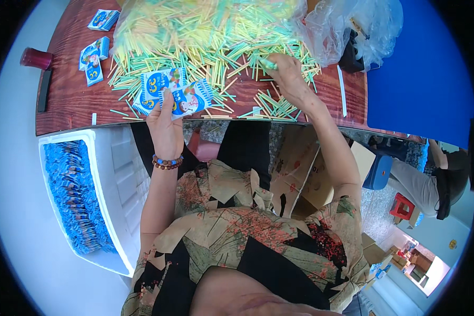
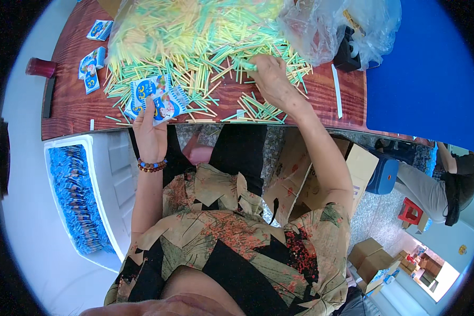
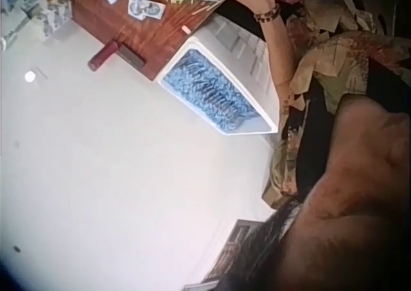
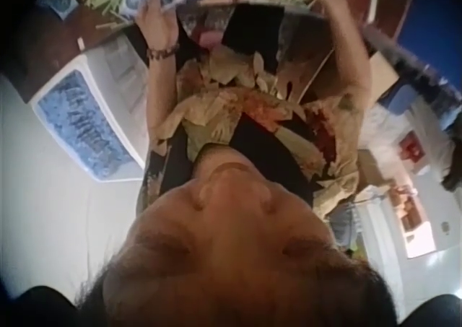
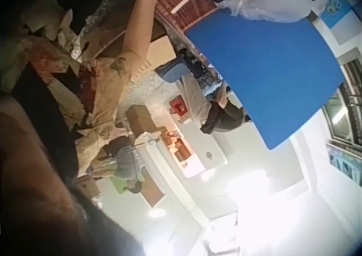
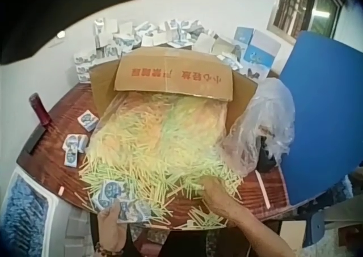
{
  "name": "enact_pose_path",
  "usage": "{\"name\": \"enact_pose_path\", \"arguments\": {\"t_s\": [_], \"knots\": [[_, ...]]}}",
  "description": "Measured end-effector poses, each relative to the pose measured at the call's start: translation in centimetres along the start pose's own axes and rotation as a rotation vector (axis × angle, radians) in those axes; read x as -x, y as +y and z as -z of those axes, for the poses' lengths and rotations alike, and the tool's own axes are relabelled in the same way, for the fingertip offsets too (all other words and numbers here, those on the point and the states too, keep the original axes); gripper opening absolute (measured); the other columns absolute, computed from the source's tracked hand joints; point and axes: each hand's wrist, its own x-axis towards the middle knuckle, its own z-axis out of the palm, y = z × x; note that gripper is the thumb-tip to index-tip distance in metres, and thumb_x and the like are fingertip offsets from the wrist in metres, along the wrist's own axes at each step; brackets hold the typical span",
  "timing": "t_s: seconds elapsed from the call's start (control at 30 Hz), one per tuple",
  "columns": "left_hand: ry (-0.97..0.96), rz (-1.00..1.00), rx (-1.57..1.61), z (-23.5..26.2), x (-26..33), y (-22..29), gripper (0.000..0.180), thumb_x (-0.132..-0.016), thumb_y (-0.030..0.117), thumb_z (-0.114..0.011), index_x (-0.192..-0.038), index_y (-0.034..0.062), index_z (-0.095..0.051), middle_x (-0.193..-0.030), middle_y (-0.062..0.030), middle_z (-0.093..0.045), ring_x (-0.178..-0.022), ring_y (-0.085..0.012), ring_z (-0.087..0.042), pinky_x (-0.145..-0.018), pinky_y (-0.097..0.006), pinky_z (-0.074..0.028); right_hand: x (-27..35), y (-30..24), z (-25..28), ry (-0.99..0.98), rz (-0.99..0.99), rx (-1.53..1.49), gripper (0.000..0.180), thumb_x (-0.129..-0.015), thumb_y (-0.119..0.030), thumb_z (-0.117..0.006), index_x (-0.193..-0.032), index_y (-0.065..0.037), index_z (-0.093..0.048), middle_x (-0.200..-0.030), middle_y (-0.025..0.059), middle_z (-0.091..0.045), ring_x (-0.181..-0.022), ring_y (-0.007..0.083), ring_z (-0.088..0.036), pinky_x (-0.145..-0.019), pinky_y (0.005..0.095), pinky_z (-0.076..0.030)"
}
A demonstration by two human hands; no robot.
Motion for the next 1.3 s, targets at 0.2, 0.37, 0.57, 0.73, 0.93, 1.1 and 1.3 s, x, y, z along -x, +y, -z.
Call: {"name": "enact_pose_path", "arguments": {"t_s": [0.2, 0.37, 0.57, 0.73, 0.93, 1.1, 1.3], "knots": [[-0.038, 0.022, 0.046, -0.4, -0.2, 0.2, 0.019, -0.096, 0.016, -0.057, -0.105, 0.0004, -0.064, -0.106, -0.0063, -0.067, -0.096, -0.0144, -0.065, -0.083, -0.032, -0.054, -1.8, -2.3, -0.8, 0.068, -0.476, -1.049, 0.020, -0.101, -0.015, -0.043, -0.112, 0.001, -0.048, -0.103, 0.0095, -0.061, -0.101, 0.0231, -0.059, -0.097, 0.0401, -0.040], [-0.041, 0.052, 0.082, -0.8, -0.5, -0.2, 0.020, -0.097, 0.016, -0.056, -0.105, 0.0003, -0.064, -0.106, -0.0072, -0.067, -0.094, -0.0150, -0.066, -0.081, -0.032, -0.055, -3.2, -4.0, -3.0, 0.273, -0.429, -1.782, 0.021, -0.100, -0.012, -0.044, -0.113, 0.004, -0.050, -0.095, 0.0088, -0.059, -0.101, 0.0268, -0.059, -0.099, 0.0427, -0.042], [-0.047, 0.061, 0.068, -1.2, -0.7, -0.5, 0.025, -0.097, 0.025, -0.056, -0.108, 0.0035, -0.063, -0.106, -0.0071, -0.067, -0.094, -0.0165, -0.065, -0.081, -0.034, -0.054, -5.5, -7.4, -2.6, 0.423, -0.409, -1.979, 0.019, -0.101, -0.012, -0.041, -0.108, 0.002, -0.050, -0.094, 0.0127, -0.059, -0.098, 0.0281, -0.058, -0.102, 0.0475, -0.040], [-0.041, 0.052, 0.090, -2.7, -0.6, -1.0, 0.025, -0.097, 0.025, -0.055, -0.111, 0.0051, -0.061, -0.105, -0.0062, -0.067, -0.094, -0.0158, -0.065, -0.081, -0.033, -0.053, -6.4, -12.1, -0.3, 0.629, -0.202, -1.845, 0.016, -0.101, -0.015, -0.040, -0.109, -0.003, -0.048, -0.094, 0.0156, -0.061, -0.105, 0.0314, -0.058, -0.104, 0.0532, -0.035], [-0.049, 0.062, 0.118, -3.0, -0.5, -0.6, 0.026, -0.098, 0.026, -0.053, -0.107, 0.0042, -0.062, -0.103, -0.0063, -0.067, -0.091, -0.0160, -0.065, -0.080, -0.034, -0.053, -7.6, -16.0, -1.4, 0.883, -0.104, -1.662, 0.016, -0.102, -0.018, -0.040, -0.112, -0.007, -0.045, -0.103, 0.0191, -0.064, -0.117, 0.0387, -0.053, -0.107, 0.0522, -0.028], [-0.040, 0.054, 0.176, -2.2, -0.6, -0.7, 0.025, -0.099, 0.025, -0.053, -0.107, 0.0030, -0.062, -0.105, -0.0064, -0.067, -0.093, -0.0156, -0.065, -0.081, -0.033, -0.054, -8.0, -17.6, -2.2, 0.872, -0.116, -1.586, 0.016, -0.102, -0.018, -0.039, -0.112, -0.007, -0.043, -0.111, 0.0220, -0.062, -0.125, 0.0383, -0.048, -0.109, 0.0510, -0.026], [-0.001, 0.020, 0.230, -2.6, -0.8, -0.8, 0.027, -0.099, 0.027, -0.051, -0.106, 0.0034, -0.063, -0.105, -0.0055, -0.067, -0.094, -0.0154, -0.065, -0.082, -0.034, -0.053, -7.5, -18.0, -3.5, 0.706, -0.226, -1.427, 0.015, -0.101, -0.014, -0.040, -0.114, -0.006, -0.044, -0.128, 0.0211, -0.053, -0.133, 0.0329, -0.039, -0.101, 0.0380, -0.040]]}}
